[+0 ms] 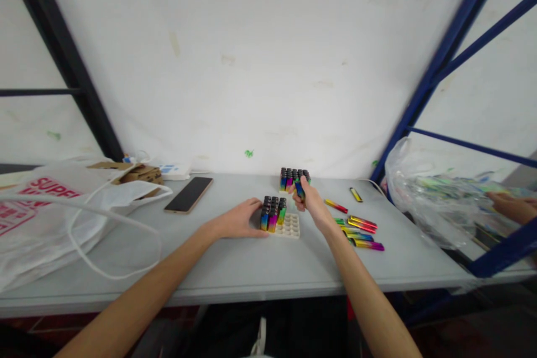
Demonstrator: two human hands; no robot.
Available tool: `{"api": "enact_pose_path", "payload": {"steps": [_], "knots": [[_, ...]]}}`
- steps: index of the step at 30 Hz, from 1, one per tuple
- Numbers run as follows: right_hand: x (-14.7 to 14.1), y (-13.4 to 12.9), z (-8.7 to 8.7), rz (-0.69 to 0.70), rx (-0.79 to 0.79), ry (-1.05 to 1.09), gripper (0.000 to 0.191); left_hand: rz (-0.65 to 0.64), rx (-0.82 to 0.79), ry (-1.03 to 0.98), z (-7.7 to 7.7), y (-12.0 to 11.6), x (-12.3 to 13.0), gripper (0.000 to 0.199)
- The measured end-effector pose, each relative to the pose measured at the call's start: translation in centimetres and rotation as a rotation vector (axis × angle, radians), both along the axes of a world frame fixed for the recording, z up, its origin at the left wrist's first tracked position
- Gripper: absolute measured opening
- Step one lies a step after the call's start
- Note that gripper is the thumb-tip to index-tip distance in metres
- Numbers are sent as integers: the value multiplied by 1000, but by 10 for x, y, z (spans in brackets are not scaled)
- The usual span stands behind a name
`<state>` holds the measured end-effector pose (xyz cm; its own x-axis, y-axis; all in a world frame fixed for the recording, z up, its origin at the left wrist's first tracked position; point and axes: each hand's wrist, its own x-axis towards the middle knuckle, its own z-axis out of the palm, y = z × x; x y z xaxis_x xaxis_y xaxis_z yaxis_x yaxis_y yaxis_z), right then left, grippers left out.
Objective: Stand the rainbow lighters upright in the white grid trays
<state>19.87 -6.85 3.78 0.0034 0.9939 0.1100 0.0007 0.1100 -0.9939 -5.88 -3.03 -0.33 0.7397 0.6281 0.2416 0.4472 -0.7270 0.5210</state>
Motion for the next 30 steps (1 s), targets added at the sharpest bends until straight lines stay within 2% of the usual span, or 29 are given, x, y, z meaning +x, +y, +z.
{"api": "enact_pose_path", "payload": {"steps": [2,5,10,13,16,18,22,27,30], "knots": [[6,-8,7,61,146,-90,69,-5,-14,2,0,0,0,76],[17,-24,21,138,289,-302,52,-10,-32,-1,2,-1,1,77],[29,-41,36,122,381,-658,32,0,-41,18,5,-2,1,75],[26,-45,39,167,354,-877,25,4,-33,15,3,-1,0,74],[20,-46,39,285,276,-900,12,-3,-19,4,1,0,0,73],[16,-45,37,307,251,-893,9,-8,-11,8,0,0,0,72],[10,-43,34,315,211,-904,9,-1,-23,30,1,-1,1,73],[10,-42,34,255,308,-985,7,1,-18,33,1,-1,1,74],[12,-40,32,270,281,-953,7,-5,-6,28,1,-1,0,73]]}}
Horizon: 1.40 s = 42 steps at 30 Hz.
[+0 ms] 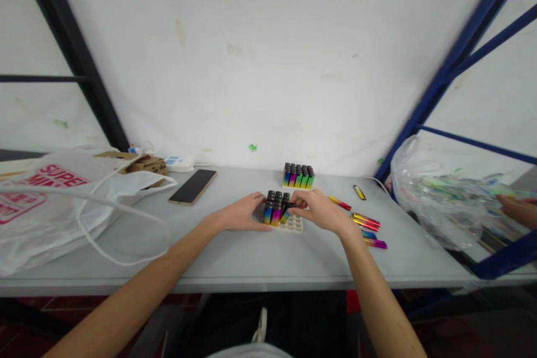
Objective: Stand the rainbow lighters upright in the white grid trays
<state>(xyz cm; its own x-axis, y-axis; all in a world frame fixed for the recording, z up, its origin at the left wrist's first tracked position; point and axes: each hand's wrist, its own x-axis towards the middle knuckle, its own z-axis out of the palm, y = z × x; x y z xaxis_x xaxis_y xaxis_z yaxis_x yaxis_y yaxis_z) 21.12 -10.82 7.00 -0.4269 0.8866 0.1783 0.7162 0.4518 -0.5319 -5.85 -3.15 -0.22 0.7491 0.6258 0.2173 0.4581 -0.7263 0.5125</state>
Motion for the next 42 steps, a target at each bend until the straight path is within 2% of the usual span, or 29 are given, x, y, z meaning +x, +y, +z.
{"api": "enact_pose_path", "payload": {"steps": [5,10,13,16,20,25,28,32,36,39,42], "knots": [[-2,4,-4,20,-124,80,10,13,-15,-7,1,-1,0,74],[1,2,-2,-83,-93,-40,21,12,-16,-4,2,-1,0,74],[25,0,4,-119,-72,-58,21,14,-14,11,3,-1,-1,75],[65,5,3,-265,17,-152,17,16,-22,22,4,-1,-1,77],[115,23,-18,-558,71,-301,21,21,-24,23,4,0,-2,78],[143,38,-49,-661,-115,-359,10,6,-20,10,3,1,-3,79],[146,38,-55,-661,-72,-237,10,20,-21,25,2,2,-2,81],[136,40,-48,-523,0,108,32,30,-20,5,1,1,-2,81],[112,41,-34,-404,145,371,53,9,-18,-15,2,0,-2,80],[91,39,-25,-380,191,537,53,13,-22,-3,2,0,-2,80],[71,37,-22,-328,162,699,53,19,-20,7,2,1,-2,80]]}}
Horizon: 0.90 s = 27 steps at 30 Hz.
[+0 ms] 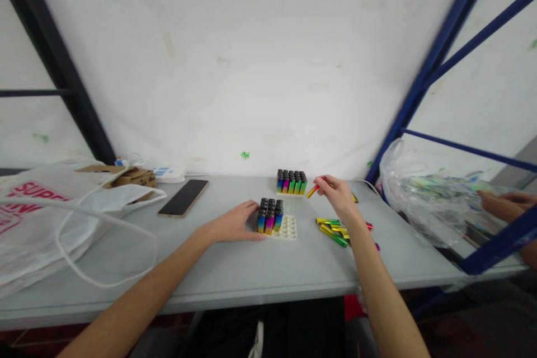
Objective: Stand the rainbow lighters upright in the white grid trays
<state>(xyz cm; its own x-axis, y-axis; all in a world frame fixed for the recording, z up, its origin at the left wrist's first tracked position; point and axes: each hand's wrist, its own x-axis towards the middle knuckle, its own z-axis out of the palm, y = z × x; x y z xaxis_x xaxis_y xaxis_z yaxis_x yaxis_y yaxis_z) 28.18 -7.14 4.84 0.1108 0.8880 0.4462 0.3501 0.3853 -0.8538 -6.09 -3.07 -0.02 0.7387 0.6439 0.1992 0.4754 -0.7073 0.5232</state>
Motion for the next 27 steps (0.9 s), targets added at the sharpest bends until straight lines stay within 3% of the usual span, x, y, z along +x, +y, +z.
{"api": "enact_pose_path", "payload": {"steps": [6,12,16,19,23,27], "knots": [[-34,-5,-2,212,-37,258,55,8,-13,5,1,-1,0,83],[-62,-6,-3,156,-77,336,63,-9,-5,-33,1,-1,2,81],[-76,-4,-8,209,-246,371,69,-17,-7,-28,1,-1,2,80],[-84,-3,-13,145,-333,379,65,-18,-6,-30,0,0,1,80],[-88,-2,-19,68,-331,318,52,-19,-6,-35,-2,1,1,80],[-85,0,-21,73,-296,316,56,-25,-12,-33,-2,1,1,78]]}}
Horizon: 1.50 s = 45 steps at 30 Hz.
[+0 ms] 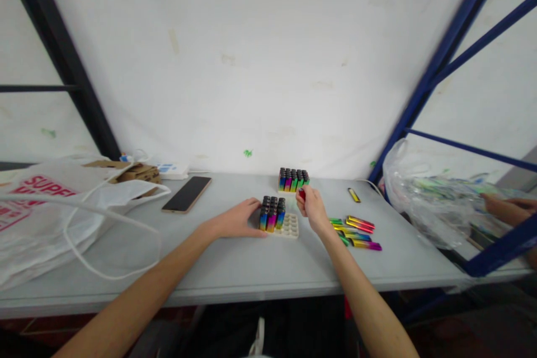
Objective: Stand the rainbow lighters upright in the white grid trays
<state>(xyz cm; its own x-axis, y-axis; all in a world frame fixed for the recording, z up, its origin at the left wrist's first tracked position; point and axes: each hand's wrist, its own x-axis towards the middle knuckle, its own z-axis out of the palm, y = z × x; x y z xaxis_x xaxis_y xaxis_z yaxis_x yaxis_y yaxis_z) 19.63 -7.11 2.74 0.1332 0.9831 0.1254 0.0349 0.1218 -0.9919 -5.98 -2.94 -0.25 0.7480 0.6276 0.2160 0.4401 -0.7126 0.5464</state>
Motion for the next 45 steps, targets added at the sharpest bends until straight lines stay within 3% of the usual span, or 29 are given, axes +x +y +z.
{"api": "enact_pose_path", "payload": {"steps": [7,13,19,23,29,32,34,38,43,45], "knots": [[3,3,-2,3,1,15,61,-1,0,-13,0,1,0,77],[4,5,-4,-79,65,-80,65,11,-17,-5,2,-1,1,77],[10,-4,12,102,149,-203,77,22,-24,16,4,-4,2,78],[17,-24,33,180,289,-421,59,21,-3,36,3,-3,2,78],[24,-52,58,375,314,-716,28,-7,25,21,0,0,2,77],[23,-54,57,476,188,-833,18,-2,25,11,-2,1,2,75],[20,-52,52,471,131,-878,15,4,19,10,-3,2,2,76],[13,-45,45,377,180,-962,12,1,11,12,-3,1,2,75],[3,-44,42,452,140,-1013,12,11,-4,30,1,-2,2,76],[-1,-44,40,424,119,-1044,15,9,-5,31,2,-2,2,74]]}}
